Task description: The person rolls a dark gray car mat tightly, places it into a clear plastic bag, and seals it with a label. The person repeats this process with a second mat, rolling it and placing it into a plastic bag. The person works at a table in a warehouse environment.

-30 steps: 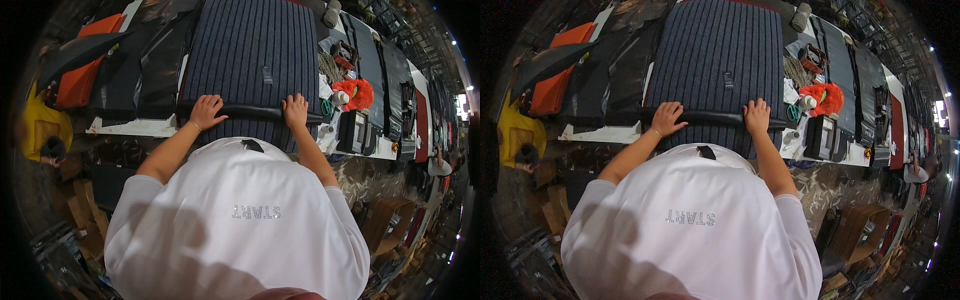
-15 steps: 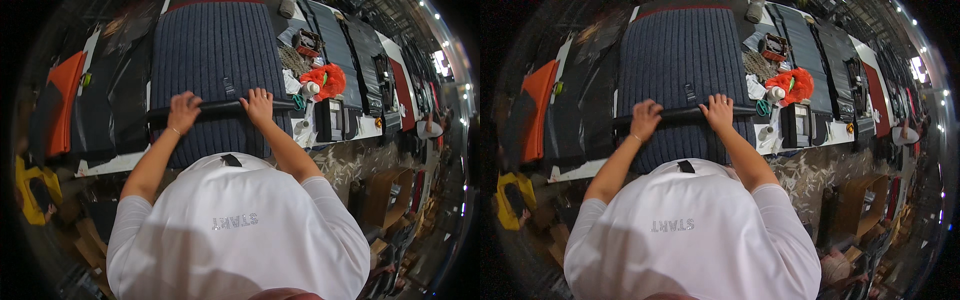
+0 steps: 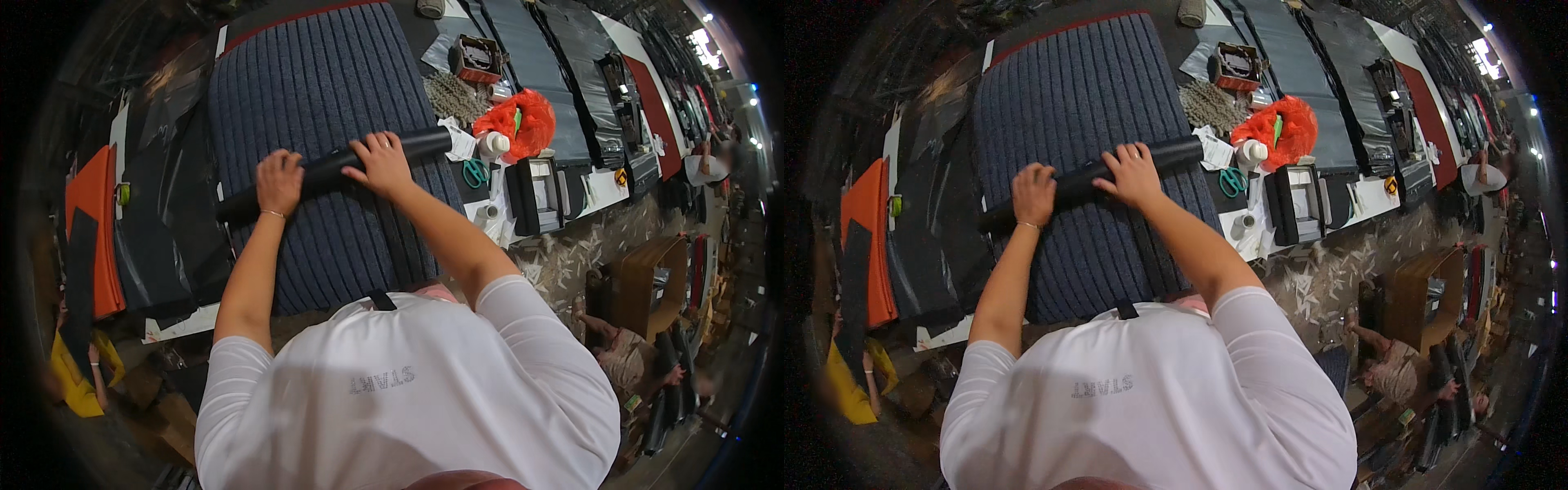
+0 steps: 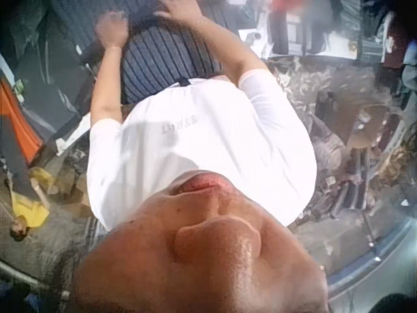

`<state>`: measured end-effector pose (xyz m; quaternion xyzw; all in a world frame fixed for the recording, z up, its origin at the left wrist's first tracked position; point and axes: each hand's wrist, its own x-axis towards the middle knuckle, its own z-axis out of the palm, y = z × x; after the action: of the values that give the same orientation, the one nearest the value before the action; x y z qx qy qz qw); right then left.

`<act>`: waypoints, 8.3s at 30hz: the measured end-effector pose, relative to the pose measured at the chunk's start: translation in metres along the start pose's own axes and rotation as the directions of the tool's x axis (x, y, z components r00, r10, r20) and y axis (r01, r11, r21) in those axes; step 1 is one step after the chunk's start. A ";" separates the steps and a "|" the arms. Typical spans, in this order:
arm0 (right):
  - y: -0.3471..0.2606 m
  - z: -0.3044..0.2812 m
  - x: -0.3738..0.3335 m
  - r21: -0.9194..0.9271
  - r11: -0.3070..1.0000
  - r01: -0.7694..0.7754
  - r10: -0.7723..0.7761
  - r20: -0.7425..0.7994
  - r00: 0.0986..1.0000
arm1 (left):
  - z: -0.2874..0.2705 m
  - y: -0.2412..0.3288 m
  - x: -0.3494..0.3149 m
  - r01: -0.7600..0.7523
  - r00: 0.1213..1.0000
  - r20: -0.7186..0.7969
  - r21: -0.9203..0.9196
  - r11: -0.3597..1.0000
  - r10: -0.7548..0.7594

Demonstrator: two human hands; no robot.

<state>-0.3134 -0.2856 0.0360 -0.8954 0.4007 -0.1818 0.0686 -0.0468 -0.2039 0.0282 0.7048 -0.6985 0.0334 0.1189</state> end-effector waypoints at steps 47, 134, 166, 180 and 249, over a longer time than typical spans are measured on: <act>-0.048 -0.029 -0.271 -0.013 0.912 0.409 -0.373 0.386 0.844 | -0.043 0.091 -0.176 -0.073 0.892 0.419 -0.239 0.968 0.171; -0.038 -0.078 -0.149 0.057 0.998 -0.036 0.027 0.156 0.987 | -0.081 0.024 -0.182 -0.163 0.945 0.229 -0.289 0.943 0.233; 0.052 0.013 0.228 0.141 0.984 0.111 -0.115 0.017 0.993 | -0.004 -0.036 0.207 0.219 0.916 0.365 -0.111 0.970 -0.165; 0.055 0.006 0.351 -0.073 0.984 0.161 -0.069 0.679 0.730 | 0.047 -0.112 0.378 0.228 0.698 0.702 -0.031 0.973 -0.142; 0.314 -0.358 -0.565 0.531 0.154 -0.833 0.905 0.264 0.335 | 0.227 0.690 0.261 -0.347 0.754 0.428 -0.384 0.856 0.498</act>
<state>-1.0129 -0.0678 0.1298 -0.4167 0.7654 -0.2730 0.4073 -0.7526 -0.5048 -0.0525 0.4851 -0.8440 -0.2283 0.0166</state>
